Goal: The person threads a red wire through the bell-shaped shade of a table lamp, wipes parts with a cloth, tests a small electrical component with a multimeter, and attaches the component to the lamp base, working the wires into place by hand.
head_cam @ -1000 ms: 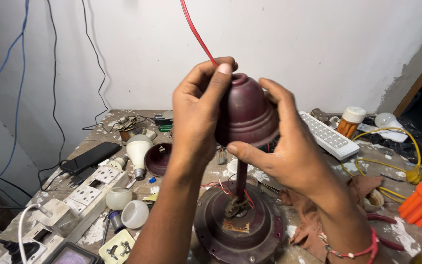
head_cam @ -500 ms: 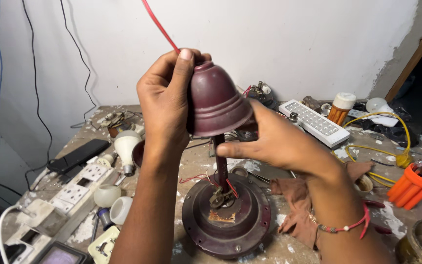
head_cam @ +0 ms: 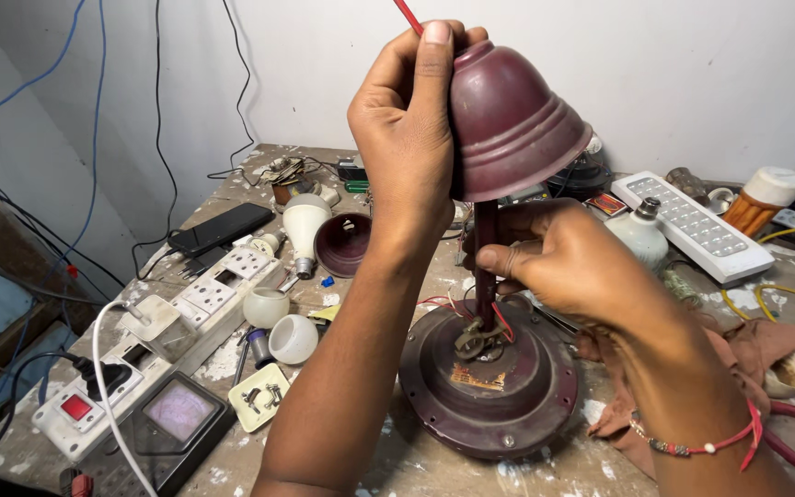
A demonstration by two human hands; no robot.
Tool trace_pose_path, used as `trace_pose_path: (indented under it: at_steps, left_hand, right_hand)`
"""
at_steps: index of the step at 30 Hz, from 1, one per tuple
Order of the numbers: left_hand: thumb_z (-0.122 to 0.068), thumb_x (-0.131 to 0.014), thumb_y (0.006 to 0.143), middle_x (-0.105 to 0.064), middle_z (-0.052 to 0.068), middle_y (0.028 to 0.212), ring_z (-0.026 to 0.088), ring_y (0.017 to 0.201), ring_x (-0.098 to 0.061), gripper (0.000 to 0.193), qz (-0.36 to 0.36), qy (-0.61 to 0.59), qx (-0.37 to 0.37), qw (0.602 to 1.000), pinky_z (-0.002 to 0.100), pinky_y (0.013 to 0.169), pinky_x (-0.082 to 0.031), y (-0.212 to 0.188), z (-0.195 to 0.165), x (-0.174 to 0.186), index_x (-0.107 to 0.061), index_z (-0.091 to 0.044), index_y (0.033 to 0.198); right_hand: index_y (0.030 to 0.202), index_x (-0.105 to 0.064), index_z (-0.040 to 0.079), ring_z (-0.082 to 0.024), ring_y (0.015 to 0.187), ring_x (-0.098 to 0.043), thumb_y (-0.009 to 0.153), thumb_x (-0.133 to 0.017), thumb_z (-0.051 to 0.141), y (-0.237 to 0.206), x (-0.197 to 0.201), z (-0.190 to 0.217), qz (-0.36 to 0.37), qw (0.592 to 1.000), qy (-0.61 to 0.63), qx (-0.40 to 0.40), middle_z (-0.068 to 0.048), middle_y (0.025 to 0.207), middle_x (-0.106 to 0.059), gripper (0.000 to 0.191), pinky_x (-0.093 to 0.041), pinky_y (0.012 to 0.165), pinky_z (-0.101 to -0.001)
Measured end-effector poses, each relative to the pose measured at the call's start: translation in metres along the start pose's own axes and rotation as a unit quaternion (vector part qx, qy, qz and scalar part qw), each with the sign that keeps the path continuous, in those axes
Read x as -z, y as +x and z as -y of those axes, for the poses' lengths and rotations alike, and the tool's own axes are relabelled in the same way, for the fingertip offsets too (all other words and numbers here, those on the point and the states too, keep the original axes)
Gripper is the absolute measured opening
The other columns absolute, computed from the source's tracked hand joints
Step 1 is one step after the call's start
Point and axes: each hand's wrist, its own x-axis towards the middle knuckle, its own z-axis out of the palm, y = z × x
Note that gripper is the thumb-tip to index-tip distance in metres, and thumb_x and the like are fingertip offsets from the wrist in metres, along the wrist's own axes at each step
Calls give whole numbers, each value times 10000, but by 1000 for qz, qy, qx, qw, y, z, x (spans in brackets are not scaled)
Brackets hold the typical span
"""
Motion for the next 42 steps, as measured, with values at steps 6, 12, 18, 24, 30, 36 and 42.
trace_pose_path:
  at_steps: [6, 12, 18, 24, 30, 36, 42]
  left_hand:
    - [-193, -631, 1159, -747, 118, 987, 128, 905, -673, 294, 18, 12, -18, 1000, 273, 861, -560, -1, -3, 5, -727, 66, 1059]
    - [-191, -645, 1139, -760, 102, 993, 121, 912, -709, 255, 36, -10, -25, 999, 263, 858, -579, -2, -4, 5, -721, 45, 1080]
    - [-196, -672, 1112, -771, 103, 972, 127, 907, -715, 266, 30, 58, -24, 998, 272, 875, -591, 7, -13, 9, -746, 59, 1098]
    - [-215, -703, 1045, -774, 95, 1001, 149, 929, -764, 274, 36, 90, 2, 995, 297, 878, -626, 10, -25, 2, -750, 32, 1152]
    - [-218, -714, 1004, -768, 80, 999, 141, 907, -762, 277, 67, 44, 54, 995, 292, 835, -633, 5, -33, -9, -743, 22, 1142]
    - [-193, -739, 989, -771, 67, 946, 95, 858, -700, 238, 66, 96, 57, 992, 261, 797, -594, 10, -45, -5, -771, 17, 1096]
    - [-174, -749, 997, -750, 57, 934, 84, 862, -674, 223, 81, 91, 53, 991, 253, 797, -573, 11, -48, -4, -772, 26, 1093]
  right_hand:
    - [1052, -766, 17, -155, 810, -718, 836, -746, 41, -2, -17, -4, -60, 996, 46, -47, -90, 967, -800, 218, -600, 701, -358]
    - [1033, -760, -5, -157, 788, -739, 853, -733, 22, 1, -28, -7, -59, 992, 72, 82, -97, 923, -812, 184, -615, 722, -329]
    - [1124, -667, 76, -100, 916, -659, 781, -787, 108, 8, 3, 6, -8, 991, -76, 109, 21, 1013, -731, 365, -529, 800, -277]
    - [1159, -735, -102, -220, 869, -654, 1031, -650, 190, -9, 28, 21, -269, 947, 80, 159, -214, 1061, -740, 330, -539, 814, -364]
    - [1491, -356, -68, -254, 1299, -585, 1058, -610, 319, -16, 19, 35, -203, 919, 19, 337, -227, 1418, -561, 633, -532, 1025, -335]
    - [1531, -352, -40, -242, 1324, -579, 993, -660, 300, -13, 16, 36, -64, 949, 116, 288, -220, 1454, -556, 708, -502, 1095, -353]
    - [1474, -381, -40, -210, 1281, -595, 988, -693, 246, -10, 4, 31, -120, 924, 61, 358, -172, 1392, -562, 644, -516, 1100, -343]
